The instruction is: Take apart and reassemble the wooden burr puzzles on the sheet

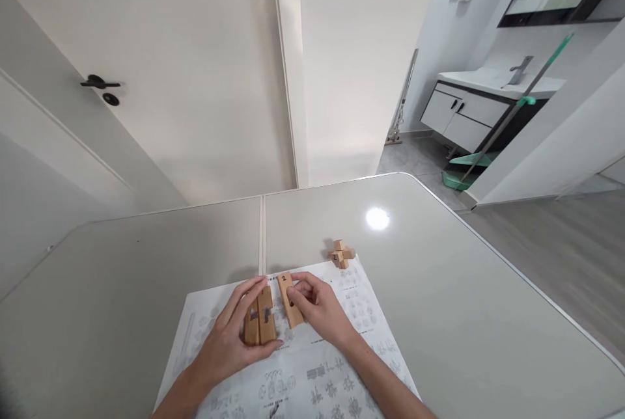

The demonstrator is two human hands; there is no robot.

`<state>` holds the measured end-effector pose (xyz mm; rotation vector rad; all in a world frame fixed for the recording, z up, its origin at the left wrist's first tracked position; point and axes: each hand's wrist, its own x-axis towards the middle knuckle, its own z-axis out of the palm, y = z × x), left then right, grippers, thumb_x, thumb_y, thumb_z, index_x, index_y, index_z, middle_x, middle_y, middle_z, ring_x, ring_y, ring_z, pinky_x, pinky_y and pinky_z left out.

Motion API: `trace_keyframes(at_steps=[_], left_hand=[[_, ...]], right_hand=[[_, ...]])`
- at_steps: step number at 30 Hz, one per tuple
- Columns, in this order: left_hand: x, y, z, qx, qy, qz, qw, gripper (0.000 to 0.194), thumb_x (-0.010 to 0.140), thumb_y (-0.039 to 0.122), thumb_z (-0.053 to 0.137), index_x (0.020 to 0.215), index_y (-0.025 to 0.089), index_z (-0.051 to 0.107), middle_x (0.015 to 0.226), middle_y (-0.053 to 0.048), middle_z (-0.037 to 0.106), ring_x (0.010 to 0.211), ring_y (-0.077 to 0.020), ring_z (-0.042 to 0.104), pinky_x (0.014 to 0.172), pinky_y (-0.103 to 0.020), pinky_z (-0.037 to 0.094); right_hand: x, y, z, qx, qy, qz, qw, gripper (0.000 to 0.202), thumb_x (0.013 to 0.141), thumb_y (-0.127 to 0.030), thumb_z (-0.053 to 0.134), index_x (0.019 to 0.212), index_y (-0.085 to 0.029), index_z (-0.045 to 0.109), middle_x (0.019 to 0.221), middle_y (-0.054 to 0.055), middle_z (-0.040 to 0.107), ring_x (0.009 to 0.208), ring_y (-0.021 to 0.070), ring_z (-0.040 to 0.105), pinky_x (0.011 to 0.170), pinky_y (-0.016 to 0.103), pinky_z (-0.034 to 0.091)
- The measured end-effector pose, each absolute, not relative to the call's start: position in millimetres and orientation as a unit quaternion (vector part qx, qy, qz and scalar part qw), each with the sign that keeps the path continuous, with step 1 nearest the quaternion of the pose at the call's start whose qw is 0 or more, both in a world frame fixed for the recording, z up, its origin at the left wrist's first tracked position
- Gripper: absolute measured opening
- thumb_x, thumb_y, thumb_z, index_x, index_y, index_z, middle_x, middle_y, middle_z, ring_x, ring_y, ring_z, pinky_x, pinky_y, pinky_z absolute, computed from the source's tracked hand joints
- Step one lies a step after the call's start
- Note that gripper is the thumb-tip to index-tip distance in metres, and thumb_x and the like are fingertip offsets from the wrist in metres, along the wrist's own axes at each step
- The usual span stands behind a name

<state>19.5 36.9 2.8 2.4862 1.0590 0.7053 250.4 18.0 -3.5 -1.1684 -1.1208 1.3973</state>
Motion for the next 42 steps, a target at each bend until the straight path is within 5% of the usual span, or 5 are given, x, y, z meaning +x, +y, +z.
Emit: trace_keyframes(at_steps=[19, 24, 28, 33, 42], left_hand=[[9, 41, 2, 0.912, 0.337, 0.206, 0.111, 0.1, 0.076, 0.066, 0.081, 0.158, 0.03, 0.038, 0.144, -0.016, 0.06, 0.129, -0.0393, 0.062, 0.103, -0.049, 0.059], [18, 42, 6, 0.87, 0.402, 0.283, 0.046, 0.042, 0.091, 0.034, 0.068, 0.131, 0.026, 0.057, 0.114, -0.012, 0.069, 0.105, -0.0302, 0.069, 0.091, -0.043, 0.058], [24, 46, 8, 0.85, 0.444, 0.283, 0.021, 0.009, 0.096, 0.029, 0.06, 0.095, 0.024, 0.053, 0.079, -0.001, 0.063, 0.071, -0.0189, 0.064, 0.069, -0.031, 0.052], [19, 47, 12, 0.85, 0.492, 0.187, 0.022, 0.03, 0.1, 0.039, 0.055, 0.077, 0.025, 0.041, 0.059, 0.008, 0.051, 0.045, -0.0119, 0.051, 0.05, -0.025, 0.034], [5, 33, 15, 0.831, 0.535, 0.133, 0.077, 0.03, 0.091, 0.052, 0.063, 0.08, 0.027, 0.052, 0.059, 0.007, 0.059, 0.045, -0.0168, 0.056, 0.05, -0.027, 0.036]], right_hand=[[245, 20, 0, -0.501, -0.408, 0.593, 0.48, 0.049, 0.09, -0.07, 0.066, 0.092, -0.022, 0.063, 0.071, -0.001, 0.057, 0.064, 0.0157, 0.053, 0.059, 0.027, 0.042], [244, 15, -1, -0.472, -0.378, 0.636, 0.479, 0.048, 0.096, -0.073, 0.053, 0.093, -0.025, 0.049, 0.064, -0.004, 0.06, 0.053, 0.016, 0.057, 0.049, 0.026, 0.038], [243, 14, 2, -0.458, -0.397, 0.629, 0.487, 0.047, 0.099, -0.072, 0.05, 0.095, -0.025, 0.045, 0.066, -0.002, 0.068, 0.051, 0.0157, 0.059, 0.049, 0.026, 0.039], [243, 14, 6, -0.467, -0.419, 0.605, 0.49, 0.047, 0.098, -0.071, 0.052, 0.095, -0.025, 0.048, 0.066, -0.002, 0.067, 0.051, 0.0145, 0.055, 0.051, 0.027, 0.04], [241, 11, 3, -0.475, -0.43, 0.593, 0.487, 0.045, 0.1, -0.071, 0.047, 0.094, -0.027, 0.043, 0.056, -0.006, 0.057, 0.049, 0.0149, 0.044, 0.053, 0.028, 0.039]])
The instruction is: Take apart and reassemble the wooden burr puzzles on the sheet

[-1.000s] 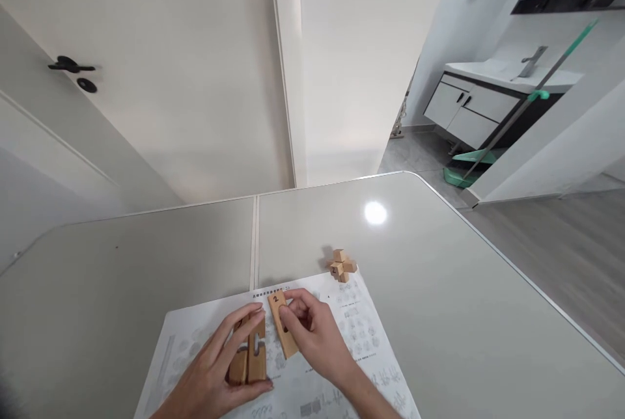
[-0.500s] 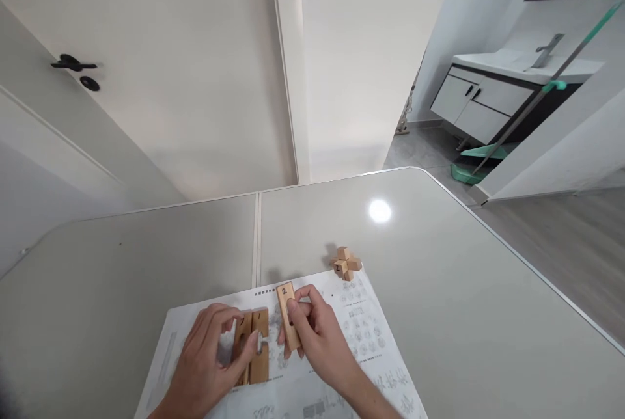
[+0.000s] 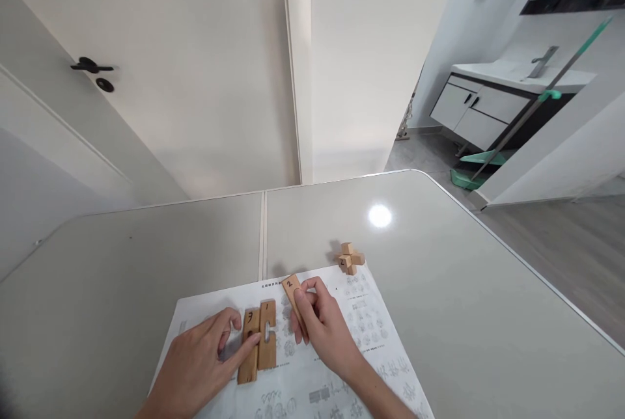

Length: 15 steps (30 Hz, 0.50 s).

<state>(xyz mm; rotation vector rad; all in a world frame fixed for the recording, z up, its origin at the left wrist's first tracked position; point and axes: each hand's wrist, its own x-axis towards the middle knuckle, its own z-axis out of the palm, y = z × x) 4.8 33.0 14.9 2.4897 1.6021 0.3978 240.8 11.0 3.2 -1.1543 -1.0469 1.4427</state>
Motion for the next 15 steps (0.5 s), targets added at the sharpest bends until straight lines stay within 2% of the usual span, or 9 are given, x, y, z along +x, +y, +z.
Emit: trace_keyframes(at_steps=[7, 12, 15], left_hand=[[7.1, 28.3, 17.1, 0.833, 0.535, 0.124, 0.072, 0.007, 0.088, 0.031, 0.059, 0.084, 0.027, 0.055, 0.069, 0.002, 0.064, 0.06, -0.0227, 0.066, 0.053, -0.03, 0.043], [2.5, 28.2, 14.3, 0.837, 0.52, 0.142, 0.086, 0.024, 0.1, 0.037, 0.047, 0.081, 0.026, 0.056, 0.08, -0.001, 0.065, 0.068, -0.0223, 0.068, 0.058, -0.032, 0.047], [1.5, 26.2, 17.0, 0.822, 0.522, 0.179, 0.142, 0.027, 0.104, 0.041, 0.043, 0.086, 0.026, 0.058, 0.082, -0.001, 0.065, 0.068, -0.0205, 0.066, 0.06, -0.03, 0.048]], right_hand=[[240.6, 9.0, 2.9, -0.493, -0.429, 0.578, 0.489, 0.044, 0.101, -0.07, 0.046, 0.093, -0.027, 0.04, 0.056, -0.009, 0.051, 0.051, 0.0139, 0.041, 0.053, 0.028, 0.035], [239.6, 8.1, 1.4, -0.494, -0.452, 0.561, 0.487, 0.043, 0.102, -0.069, 0.046, 0.093, -0.027, 0.042, 0.057, -0.008, 0.052, 0.052, 0.0145, 0.042, 0.055, 0.029, 0.036], [238.9, 6.4, -0.1, -0.495, -0.455, 0.559, 0.485, 0.043, 0.102, -0.068, 0.045, 0.093, -0.027, 0.042, 0.059, -0.008, 0.051, 0.052, 0.0144, 0.041, 0.055, 0.028, 0.035]])
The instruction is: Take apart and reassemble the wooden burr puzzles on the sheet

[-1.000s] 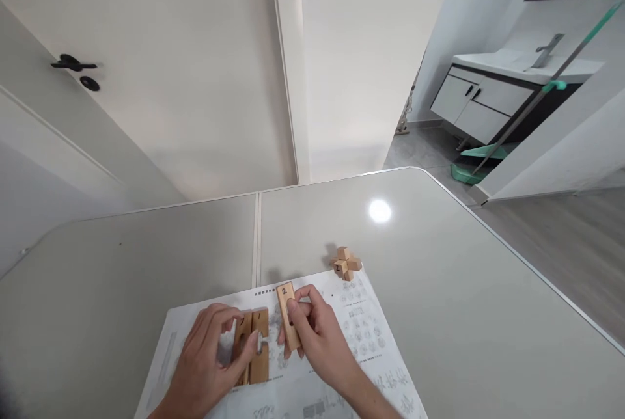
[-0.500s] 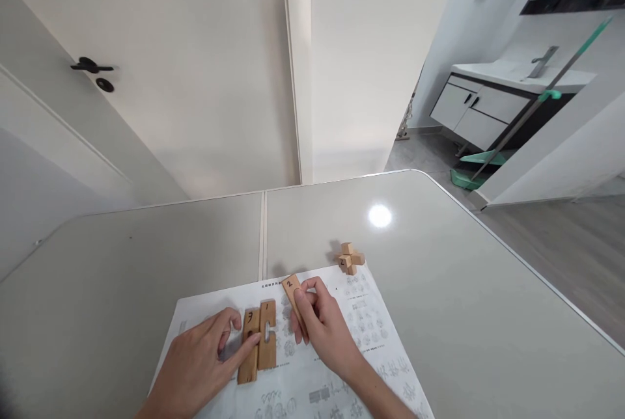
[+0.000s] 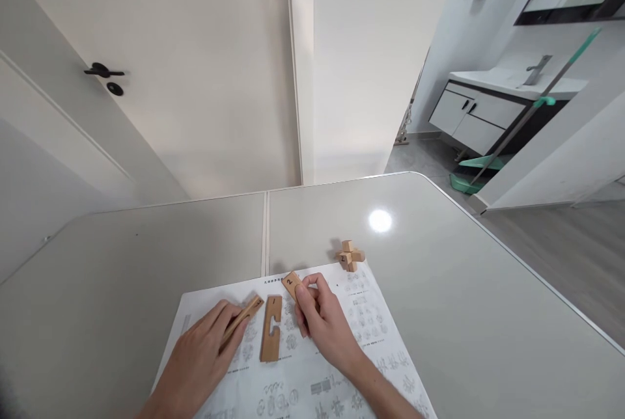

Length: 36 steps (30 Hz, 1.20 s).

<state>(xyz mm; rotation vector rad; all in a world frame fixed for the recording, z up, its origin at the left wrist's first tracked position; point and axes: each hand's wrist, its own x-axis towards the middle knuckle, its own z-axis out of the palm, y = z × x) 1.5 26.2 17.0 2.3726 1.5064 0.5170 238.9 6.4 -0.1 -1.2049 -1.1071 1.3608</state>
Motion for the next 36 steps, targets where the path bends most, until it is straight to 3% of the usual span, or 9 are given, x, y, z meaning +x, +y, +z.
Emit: trace_keyframes(at_steps=[2, 4, 7, 12, 16, 22, 28, 36], left_hand=[[4, 23, 21, 0.793, 0.53, 0.201, 0.223, 0.027, 0.105, 0.045, 0.043, 0.093, 0.026, 0.058, 0.074, 0.002, 0.06, 0.06, -0.0176, 0.06, 0.057, -0.028, 0.044], [10, 17, 26, 0.744, 0.529, 0.222, 0.343, 0.032, 0.106, 0.051, 0.04, 0.093, 0.026, 0.055, 0.062, 0.006, 0.044, 0.051, -0.0144, 0.044, 0.051, -0.026, 0.035], [19, 8, 25, 0.642, 0.48, 0.251, 0.542, 0.044, 0.105, 0.062, 0.035, 0.087, 0.025, 0.048, 0.063, 0.007, 0.026, 0.051, -0.0119, 0.026, 0.048, -0.024, 0.025], [25, -2, 9, 0.508, 0.415, 0.266, 0.707, 0.044, 0.102, 0.068, 0.045, 0.104, 0.025, 0.049, 0.071, 0.007, 0.034, 0.055, -0.0091, 0.027, 0.052, -0.023, 0.032], [27, -2, 1, 0.5, 0.392, 0.269, 0.724, 0.043, 0.101, 0.066, 0.05, 0.105, 0.023, 0.051, 0.076, 0.006, 0.038, 0.055, -0.0085, 0.03, 0.052, -0.023, 0.038], [28, -2, 0, 0.516, 0.387, 0.261, 0.718, 0.043, 0.102, 0.065, 0.048, 0.111, 0.023, 0.052, 0.071, 0.008, 0.029, 0.054, -0.0084, 0.023, 0.048, -0.022, 0.033], [29, -4, -4, 0.519, 0.381, 0.27, 0.715, 0.043, 0.101, 0.067, 0.048, 0.104, 0.024, 0.052, 0.071, 0.008, 0.024, 0.054, -0.0086, 0.022, 0.047, -0.02, 0.031], [29, -5, -8, 0.542, 0.389, 0.251, 0.702, 0.041, 0.104, 0.063, 0.044, 0.11, 0.023, 0.05, 0.07, 0.009, 0.026, 0.05, -0.0072, 0.02, 0.043, -0.02, 0.027]], right_hand=[[239, 6, 0, -0.498, -0.448, 0.557, 0.491, 0.043, 0.102, -0.068, 0.046, 0.093, -0.026, 0.043, 0.061, -0.008, 0.05, 0.053, 0.0139, 0.039, 0.054, 0.028, 0.032], [239, 5, 0, -0.499, -0.439, 0.554, 0.502, 0.043, 0.102, -0.067, 0.047, 0.093, -0.026, 0.044, 0.064, -0.007, 0.049, 0.054, 0.0133, 0.037, 0.053, 0.027, 0.03], [241, 5, 2, -0.487, -0.425, 0.56, 0.519, 0.042, 0.104, -0.066, 0.047, 0.095, -0.025, 0.048, 0.067, -0.006, 0.047, 0.055, 0.0121, 0.036, 0.053, 0.027, 0.029], [243, 6, 1, -0.413, -0.336, 0.659, 0.531, 0.043, 0.103, -0.064, 0.05, 0.099, -0.021, 0.058, 0.076, -0.003, 0.048, 0.055, 0.0091, 0.033, 0.051, 0.025, 0.022], [243, 7, -1, -0.355, -0.252, 0.716, 0.546, 0.041, 0.101, -0.057, 0.06, 0.115, -0.02, 0.066, 0.084, 0.0, 0.049, 0.062, 0.0098, 0.035, 0.053, 0.024, 0.025], [245, 8, 0, -0.286, -0.171, 0.773, 0.539, 0.037, 0.097, -0.052, 0.068, 0.115, -0.019, 0.069, 0.091, 0.002, 0.053, 0.067, 0.0105, 0.04, 0.058, 0.023, 0.031], [246, 4, 4, -0.297, -0.282, 0.769, 0.49, 0.041, 0.104, -0.056, 0.055, 0.1, -0.017, 0.066, 0.067, -0.003, 0.042, 0.061, 0.0122, 0.026, 0.059, 0.028, 0.023], [242, -2, 12, -0.356, -0.407, 0.716, 0.442, 0.053, 0.107, -0.059, 0.046, 0.144, -0.021, 0.055, 0.071, -0.004, 0.04, 0.067, 0.015, 0.031, 0.066, 0.031, 0.027]])
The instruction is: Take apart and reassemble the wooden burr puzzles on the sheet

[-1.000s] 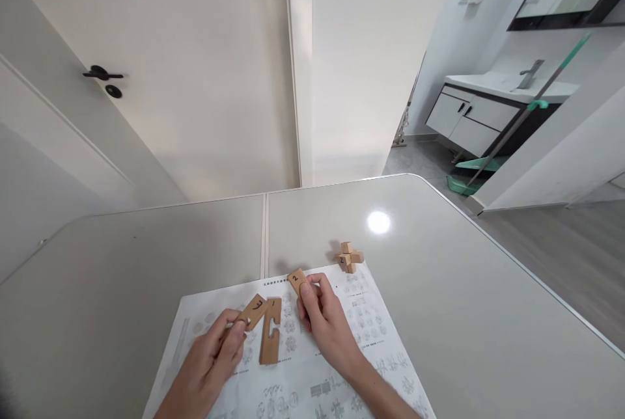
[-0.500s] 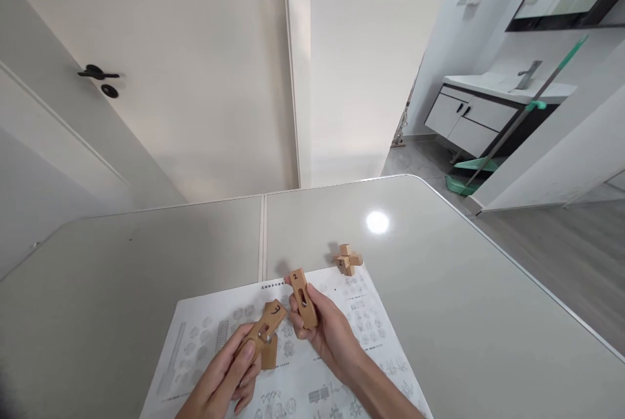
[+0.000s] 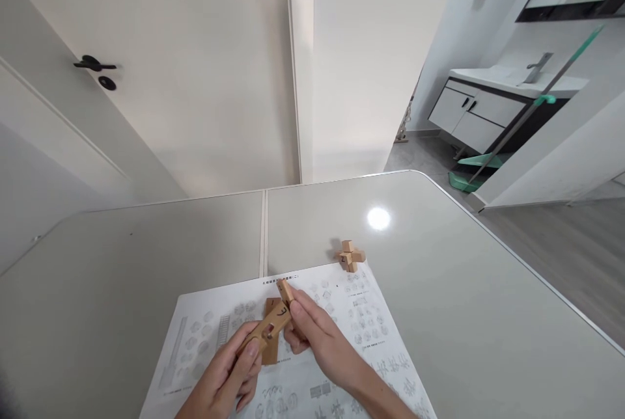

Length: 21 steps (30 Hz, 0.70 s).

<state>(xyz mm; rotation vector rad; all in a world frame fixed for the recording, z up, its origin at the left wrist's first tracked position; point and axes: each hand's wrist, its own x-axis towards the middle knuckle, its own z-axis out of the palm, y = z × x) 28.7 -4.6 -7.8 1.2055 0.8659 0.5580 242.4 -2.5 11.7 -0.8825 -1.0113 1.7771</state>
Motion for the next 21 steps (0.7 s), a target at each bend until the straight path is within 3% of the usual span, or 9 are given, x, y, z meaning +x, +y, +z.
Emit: trace_keyframes(at_steps=[7, 14, 21], left_hand=[[29, -4, -5, 0.569, 0.401, 0.237, 0.678, 0.043, 0.106, 0.06, 0.041, 0.122, 0.021, 0.051, 0.069, 0.009, 0.028, 0.049, -0.0073, 0.025, 0.044, -0.02, 0.031], [31, -5, -4, 0.584, 0.414, 0.235, 0.657, 0.046, 0.107, 0.061, 0.038, 0.123, 0.02, 0.053, 0.066, 0.01, 0.029, 0.048, -0.0075, 0.025, 0.044, -0.02, 0.03], [30, -5, -4, 0.594, 0.419, 0.237, 0.645, 0.047, 0.107, 0.06, 0.038, 0.125, 0.02, 0.055, 0.063, 0.009, 0.032, 0.046, -0.008, 0.026, 0.044, -0.021, 0.028]], right_hand=[[240, -3, 11, -0.383, -0.465, 0.66, 0.448, 0.057, 0.108, -0.058, 0.043, 0.155, -0.026, 0.049, 0.073, -0.004, 0.038, 0.064, 0.0146, 0.035, 0.063, 0.03, 0.033], [239, -6, 1, -0.419, -0.56, 0.545, 0.462, 0.047, 0.113, -0.045, 0.035, 0.157, -0.033, 0.046, 0.082, -0.001, 0.043, 0.069, 0.0162, 0.043, 0.072, 0.033, 0.042], [237, -9, -3, -0.428, -0.582, 0.511, 0.465, 0.047, 0.113, -0.041, 0.034, 0.158, -0.035, 0.045, 0.097, 0.002, 0.047, 0.066, 0.0142, 0.047, 0.068, 0.033, 0.049]])
